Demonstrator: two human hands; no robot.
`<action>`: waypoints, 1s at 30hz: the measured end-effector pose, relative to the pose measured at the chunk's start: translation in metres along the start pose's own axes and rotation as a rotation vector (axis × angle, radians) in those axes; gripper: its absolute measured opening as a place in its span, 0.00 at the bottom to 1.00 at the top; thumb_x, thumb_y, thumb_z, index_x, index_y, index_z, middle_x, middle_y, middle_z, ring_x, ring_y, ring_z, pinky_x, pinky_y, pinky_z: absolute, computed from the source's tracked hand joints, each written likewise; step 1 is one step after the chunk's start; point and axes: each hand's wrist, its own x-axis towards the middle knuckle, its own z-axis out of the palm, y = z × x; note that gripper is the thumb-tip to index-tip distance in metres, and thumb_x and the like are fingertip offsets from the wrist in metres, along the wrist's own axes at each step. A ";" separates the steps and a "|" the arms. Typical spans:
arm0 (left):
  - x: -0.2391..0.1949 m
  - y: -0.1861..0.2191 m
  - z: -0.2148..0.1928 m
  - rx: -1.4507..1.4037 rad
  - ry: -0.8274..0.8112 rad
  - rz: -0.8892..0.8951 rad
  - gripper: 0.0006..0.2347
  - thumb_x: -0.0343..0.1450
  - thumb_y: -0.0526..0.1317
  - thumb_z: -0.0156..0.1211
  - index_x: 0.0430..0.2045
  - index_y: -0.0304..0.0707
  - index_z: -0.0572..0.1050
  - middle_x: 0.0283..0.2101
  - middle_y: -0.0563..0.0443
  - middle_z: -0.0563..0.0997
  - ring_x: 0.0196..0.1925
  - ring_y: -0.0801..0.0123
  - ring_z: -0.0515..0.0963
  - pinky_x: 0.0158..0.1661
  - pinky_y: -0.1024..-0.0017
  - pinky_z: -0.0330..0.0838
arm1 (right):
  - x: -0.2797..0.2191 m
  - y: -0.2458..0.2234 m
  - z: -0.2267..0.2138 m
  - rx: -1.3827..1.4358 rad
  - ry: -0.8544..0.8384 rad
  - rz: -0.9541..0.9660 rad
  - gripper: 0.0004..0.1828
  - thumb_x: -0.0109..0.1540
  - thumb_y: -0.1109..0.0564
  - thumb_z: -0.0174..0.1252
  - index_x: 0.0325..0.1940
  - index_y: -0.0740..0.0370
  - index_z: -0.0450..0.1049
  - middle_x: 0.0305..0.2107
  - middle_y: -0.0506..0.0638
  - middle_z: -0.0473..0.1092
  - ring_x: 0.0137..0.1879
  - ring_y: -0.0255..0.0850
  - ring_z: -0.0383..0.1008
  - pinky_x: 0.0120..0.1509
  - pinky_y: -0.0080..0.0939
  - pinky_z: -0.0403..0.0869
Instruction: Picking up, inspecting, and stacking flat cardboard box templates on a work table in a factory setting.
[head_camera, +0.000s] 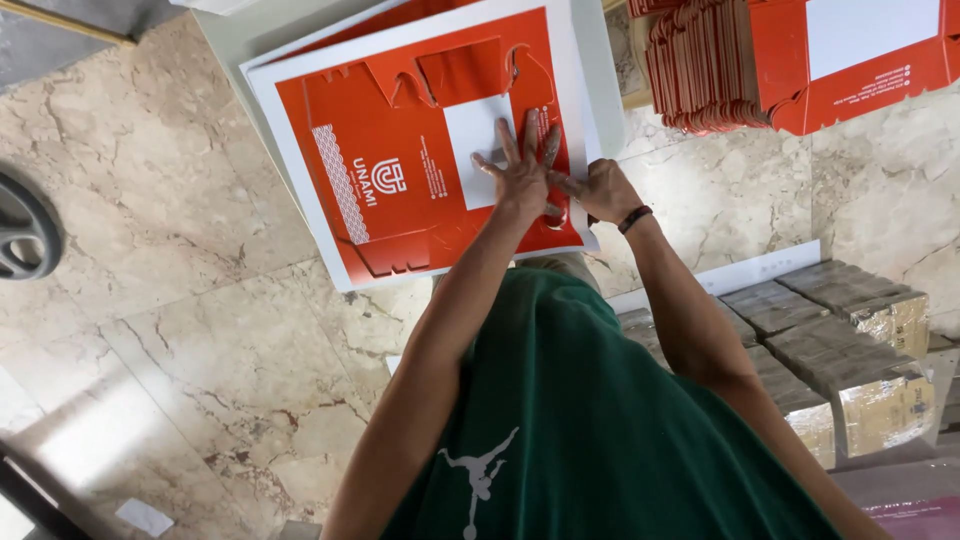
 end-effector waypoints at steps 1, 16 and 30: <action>-0.004 0.002 -0.009 0.078 -0.022 -0.018 0.44 0.67 0.43 0.74 0.77 0.57 0.49 0.79 0.42 0.31 0.74 0.22 0.27 0.54 0.10 0.49 | 0.001 0.000 -0.002 0.231 -0.121 -0.021 0.35 0.67 0.36 0.56 0.22 0.72 0.77 0.14 0.66 0.70 0.26 0.60 0.76 0.32 0.50 0.75; -0.017 -0.058 0.037 0.026 -0.003 0.206 0.37 0.68 0.47 0.70 0.74 0.54 0.56 0.79 0.39 0.36 0.78 0.31 0.38 0.62 0.20 0.53 | -0.086 0.075 0.059 1.115 -0.054 0.381 0.36 0.71 0.34 0.49 0.53 0.75 0.73 0.45 0.71 0.74 0.52 0.60 0.79 0.52 0.65 0.79; -0.024 0.003 0.048 -0.009 -0.113 0.186 0.50 0.64 0.46 0.79 0.78 0.58 0.45 0.77 0.38 0.20 0.75 0.22 0.26 0.53 0.07 0.47 | -0.089 0.065 0.165 1.579 0.204 0.434 0.31 0.62 0.51 0.74 0.31 0.87 0.71 0.23 0.74 0.70 0.27 0.62 0.77 0.43 0.68 0.83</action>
